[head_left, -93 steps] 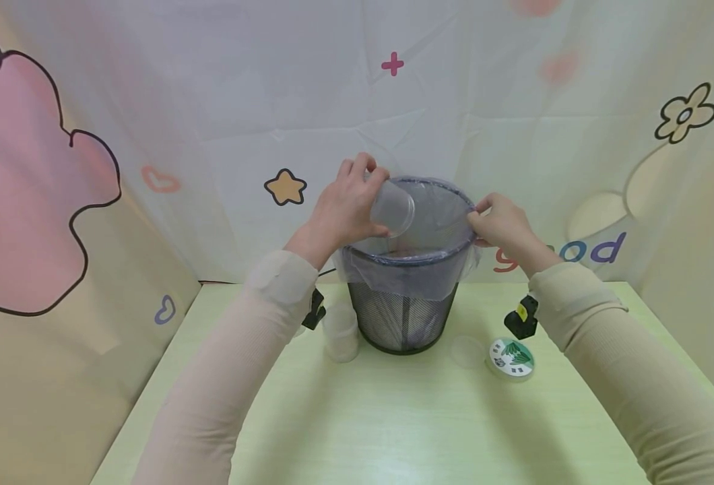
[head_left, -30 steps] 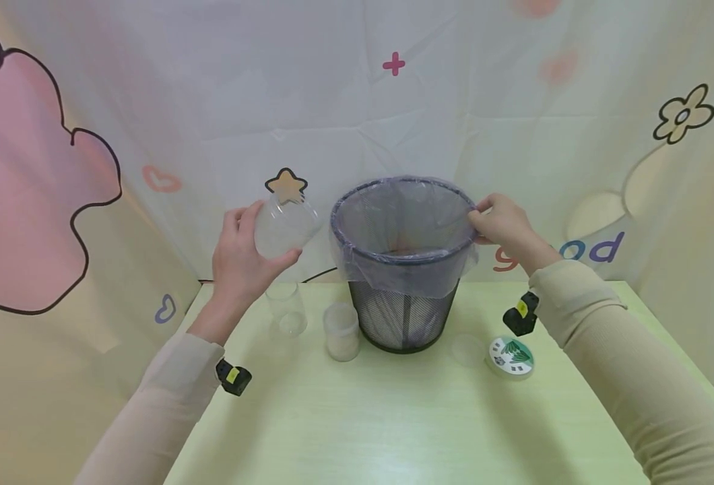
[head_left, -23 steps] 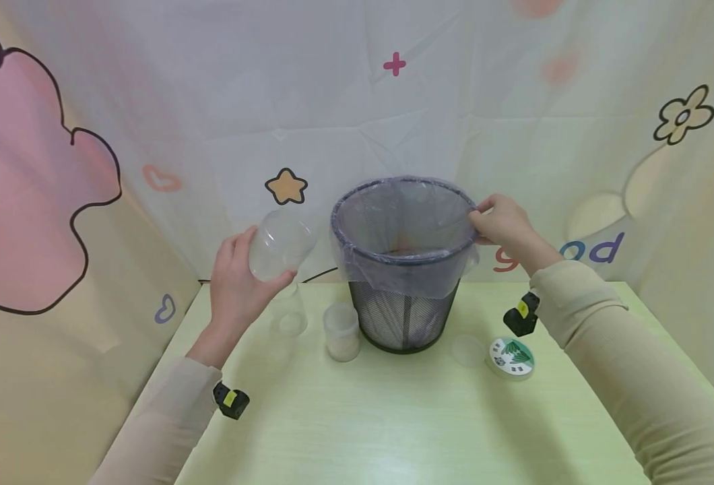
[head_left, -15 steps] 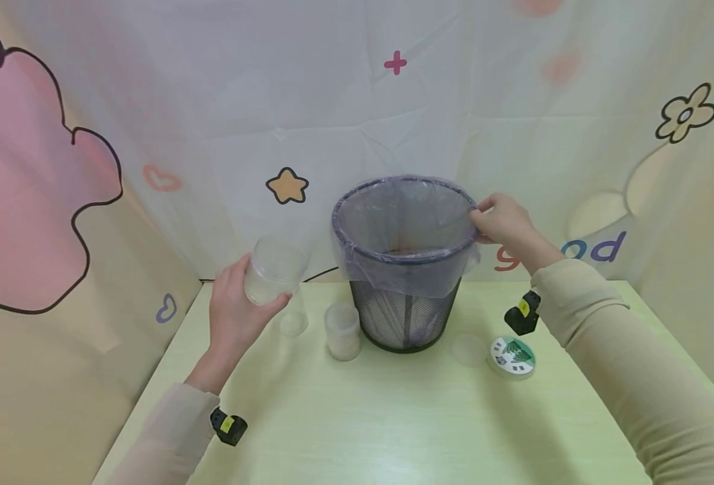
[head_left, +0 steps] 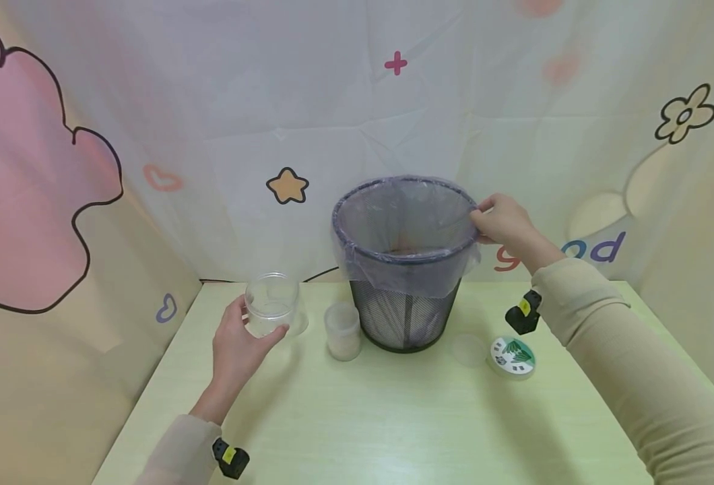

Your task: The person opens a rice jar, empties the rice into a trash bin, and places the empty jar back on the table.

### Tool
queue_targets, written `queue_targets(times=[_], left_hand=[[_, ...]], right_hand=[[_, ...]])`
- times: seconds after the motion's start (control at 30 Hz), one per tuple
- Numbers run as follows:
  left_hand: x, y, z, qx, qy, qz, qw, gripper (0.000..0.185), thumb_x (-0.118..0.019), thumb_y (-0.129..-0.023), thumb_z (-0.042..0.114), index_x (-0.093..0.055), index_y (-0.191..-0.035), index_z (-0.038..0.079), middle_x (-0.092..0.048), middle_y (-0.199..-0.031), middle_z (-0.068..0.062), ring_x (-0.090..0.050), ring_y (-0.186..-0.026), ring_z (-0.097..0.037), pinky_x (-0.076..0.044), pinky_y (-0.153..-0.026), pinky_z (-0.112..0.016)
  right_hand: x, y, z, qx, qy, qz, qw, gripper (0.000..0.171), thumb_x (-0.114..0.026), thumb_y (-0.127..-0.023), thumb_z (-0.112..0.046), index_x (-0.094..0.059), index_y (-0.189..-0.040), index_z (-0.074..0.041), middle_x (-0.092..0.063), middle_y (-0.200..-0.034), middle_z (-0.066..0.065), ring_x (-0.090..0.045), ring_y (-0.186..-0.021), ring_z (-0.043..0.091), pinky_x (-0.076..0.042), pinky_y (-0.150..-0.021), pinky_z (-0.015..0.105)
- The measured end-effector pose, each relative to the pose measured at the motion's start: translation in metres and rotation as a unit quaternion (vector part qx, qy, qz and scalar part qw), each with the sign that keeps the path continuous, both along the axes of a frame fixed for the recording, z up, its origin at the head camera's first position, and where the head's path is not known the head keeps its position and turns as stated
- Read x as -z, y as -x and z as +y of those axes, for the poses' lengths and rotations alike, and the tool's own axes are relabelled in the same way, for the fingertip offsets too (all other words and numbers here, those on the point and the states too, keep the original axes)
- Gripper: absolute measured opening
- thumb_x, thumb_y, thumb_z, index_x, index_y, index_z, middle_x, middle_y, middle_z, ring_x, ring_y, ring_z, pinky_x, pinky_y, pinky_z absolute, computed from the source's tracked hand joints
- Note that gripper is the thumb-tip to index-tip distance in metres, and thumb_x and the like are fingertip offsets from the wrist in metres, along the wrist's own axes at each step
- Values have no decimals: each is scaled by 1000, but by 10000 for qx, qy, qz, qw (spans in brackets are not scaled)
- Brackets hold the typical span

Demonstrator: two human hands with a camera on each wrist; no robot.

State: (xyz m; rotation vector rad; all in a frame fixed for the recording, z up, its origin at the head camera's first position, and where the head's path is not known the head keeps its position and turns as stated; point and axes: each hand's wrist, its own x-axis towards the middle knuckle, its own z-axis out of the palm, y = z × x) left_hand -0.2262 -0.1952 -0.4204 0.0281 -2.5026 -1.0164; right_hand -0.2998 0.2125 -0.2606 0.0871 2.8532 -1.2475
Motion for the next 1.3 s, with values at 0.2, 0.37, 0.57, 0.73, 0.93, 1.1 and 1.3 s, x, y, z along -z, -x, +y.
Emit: queue_targets(times=[0.2, 0.37, 0.57, 0.73, 0.93, 1.1, 1.3], left_hand=[[24, -7, -1, -69, -152, -423, 9990, 80, -80, -66, 34, -40, -130, 6, -52, -124, -11, -55, -107, -31, -48, -84, -46], [40, -11, -2, 22, -275, -769, 9967, 81, -80, -67, 33, -38, -131, 5, -51, -125, -14, -54, -110, -33, -48, -86, -46], [61, -11, -3, 72, -357, -1170, 9925, 80, -79, -69, 31, -36, -129, 0, -49, -128, -20, -51, -115, -36, -47, -90, -45], [70, -8, 0, 83, -428, -1362, 9897, 79, -80, -69, 30, -36, -128, -1, -48, -128, -23, -52, -113, -39, -47, -89, -46], [75, -2, 6, 109, -481, -1425, 9886, 80, -80, -68, 32, -36, -127, -1, -48, -128, -25, -53, -112, -40, -46, -89, -48], [78, 1, 8, 94, -423, -1495, 9878, 81, -80, -69, 33, -36, -127, -2, -48, -128, -26, -53, -112, -40, -46, -89, -48], [83, 3, 6, -10, -387, -1562, 9870, 83, -80, -69, 33, -35, -129, -3, -48, -129, -26, -51, -115, -40, -44, -91, -49]], right_hand=[[-1, 1, -1, -8, 36, -39, 10000, 40, -40, -91, -18, -39, -121, 9, -46, -113, 22, -59, -70, 6, -54, -69, 24], [-1, 0, -1, 10, 104, -79, 9999, 41, -40, -91, -18, -38, -122, 9, -46, -113, 22, -59, -72, 7, -54, -78, 31], [-2, -1, -1, -21, 161, -66, 9998, 42, -40, -91, -18, -38, -122, 10, -46, -112, 21, -57, -68, 5, -54, -70, 23], [-2, -1, -1, -31, 202, -85, 9998, 42, -40, -91, -19, -38, -122, 9, -46, -111, 20, -59, -74, 9, -54, -70, 23], [0, 0, 0, -38, 210, -69, 9997, 43, -40, -92, -21, -38, -124, 8, -46, -113, 21, -60, -79, 13, -54, -73, 25], [0, 0, 1, -30, 223, -59, 9997, 43, -40, -92, -20, -38, -124, 9, -46, -112, 21, -59, -76, 11, -54, -74, 26], [0, -1, 1, -52, 196, -41, 9998, 44, -40, -91, -20, -37, -124, 8, -47, -112, 20, -59, -75, 10, -54, -78, 31]])
